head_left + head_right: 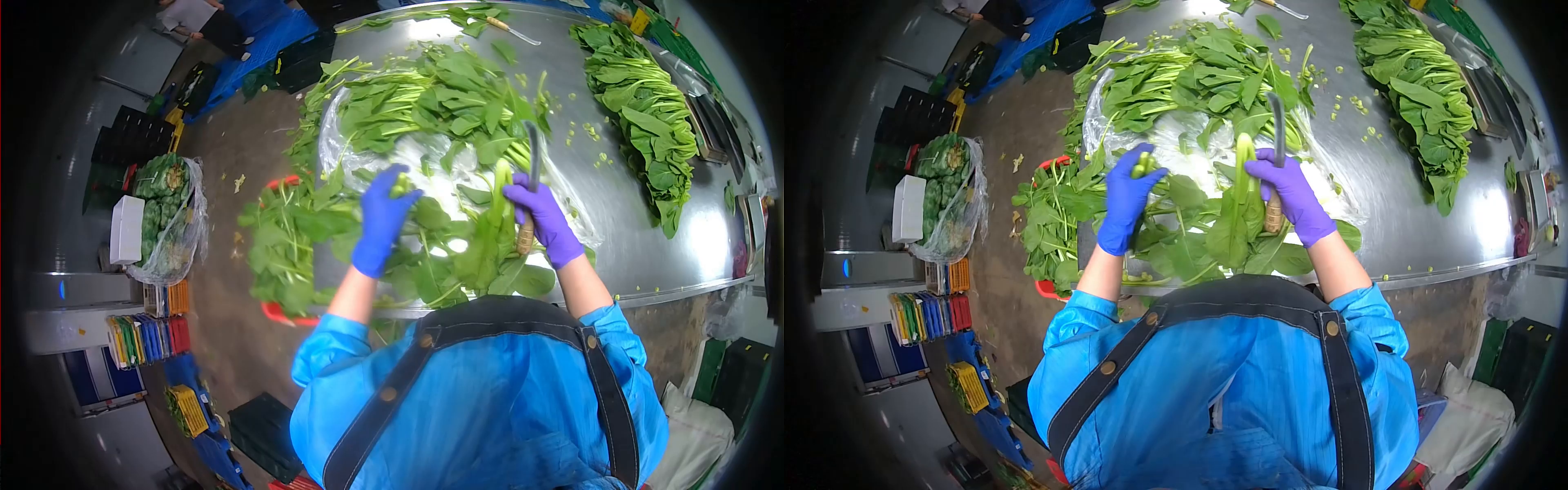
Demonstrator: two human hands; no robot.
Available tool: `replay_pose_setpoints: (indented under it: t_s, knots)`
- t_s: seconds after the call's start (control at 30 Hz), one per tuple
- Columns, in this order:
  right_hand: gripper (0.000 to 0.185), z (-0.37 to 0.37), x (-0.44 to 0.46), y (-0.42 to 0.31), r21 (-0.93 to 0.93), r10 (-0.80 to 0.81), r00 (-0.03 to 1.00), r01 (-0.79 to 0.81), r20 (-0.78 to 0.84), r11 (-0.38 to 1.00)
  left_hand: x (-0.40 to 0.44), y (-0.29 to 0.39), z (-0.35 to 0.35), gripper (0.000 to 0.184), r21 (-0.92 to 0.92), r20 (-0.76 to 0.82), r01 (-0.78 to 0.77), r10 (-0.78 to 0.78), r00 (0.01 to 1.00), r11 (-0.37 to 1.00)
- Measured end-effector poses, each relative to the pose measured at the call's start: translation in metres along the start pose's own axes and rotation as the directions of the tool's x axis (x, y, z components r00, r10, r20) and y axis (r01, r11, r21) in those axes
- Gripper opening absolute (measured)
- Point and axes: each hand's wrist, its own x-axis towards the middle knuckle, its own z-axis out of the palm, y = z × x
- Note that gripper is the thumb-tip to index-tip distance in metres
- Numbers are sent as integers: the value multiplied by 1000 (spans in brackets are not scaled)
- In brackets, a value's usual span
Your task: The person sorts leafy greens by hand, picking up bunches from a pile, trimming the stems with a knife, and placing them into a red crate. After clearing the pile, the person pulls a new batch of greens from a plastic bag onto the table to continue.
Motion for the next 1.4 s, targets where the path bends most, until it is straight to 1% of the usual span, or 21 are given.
replay_pose_setpoints:
  t_s: [0.03,0.1,0.13,0.2,0.3,0.4,0.5,0.73,0.8,0.83,0.9,0.93,0.97,1.0,1.03,1.1,1.23,1.3,1.33,1.37,1.4]
  knots:
    - [29,8,-1,-1,-12,-30,1000,30,-1,999,-6,6,9,32,1,1,1,-1,1000,1000]
    - [34,26,-7,-6,-17,-8,999,9,34,1000,-13,39,28,30,-312,226,212,-144,963,926]
    - [35,35,-9,-6,-60,-17,997,22,70,998,-14,52,35,30,-311,225,212,-145,964,926]
    - [36,41,-11,-3,-152,-53,992,71,116,986,-15,70,44,29,-551,451,493,-257,855,673]
    - [36,37,-15,-13,-263,-2,994,32,111,964,-11,59,44,26,-530,489,525,-266,831,666]
    - [32,30,-14,-22,-201,119,967,-73,226,977,-8,53,38,24,-473,543,569,-286,789,672]
    - [27,26,-10,-22,-174,133,960,-90,248,981,-3,54,29,24,-452,592,603,-285,754,657]
    - [17,31,-10,-30,-294,35,968,41,248,955,0,60,23,28,-388,586,522,-233,776,759]
    - [17,17,-10,-37,-362,23,974,62,224,930,4,49,7,24,-266,649,556,-280,707,787]
    - [15,12,-12,-44,-495,-2,989,77,150,866,3,42,-2,24,-265,644,559,-287,710,786]
    - [21,-8,1,-37,-708,-178,970,242,164,663,-2,21,-21,19,-730,527,521,-122,841,443]
    - [21,-13,1,-33,-704,-179,970,244,167,667,2,7,-27,19,-838,494,474,8,869,269]
    - [26,-13,-2,-35,-657,-72,990,132,118,742,11,-7,-32,19,-903,430,424,131,893,74]
    - [32,-12,-5,-35,-604,44,996,13,79,797,16,-10,-38,18,-931,362,363,48,931,-30]
    - [32,-8,-8,-32,-606,45,995,18,87,796,18,-13,-44,18,-944,319,317,-4,948,-87]
    - [47,1,-12,-26,-575,-102,994,106,40,811,26,-24,-52,19,-943,294,290,-1,956,-162]
    - [47,5,-8,-25,-448,-61,998,66,26,892,30,-28,-47,23,-963,269,263,-127,955,-63]
    - [45,10,-8,-25,-465,-104,992,124,70,876,28,-19,-34,27,-953,259,292,-279,924,82]
    - [43,14,-9,-25,-479,-147,983,182,109,859,30,-36,-27,29,-928,364,371,-275,890,-30]
    - [42,20,-9,-19,-395,-208,968,249,143,884,30,-33,-18,31,-895,396,439,-306,866,83]
    - [46,25,-6,-13,-444,-200,967,250,158,860,28,-24,-3,28,-860,390,485,-405,827,163]
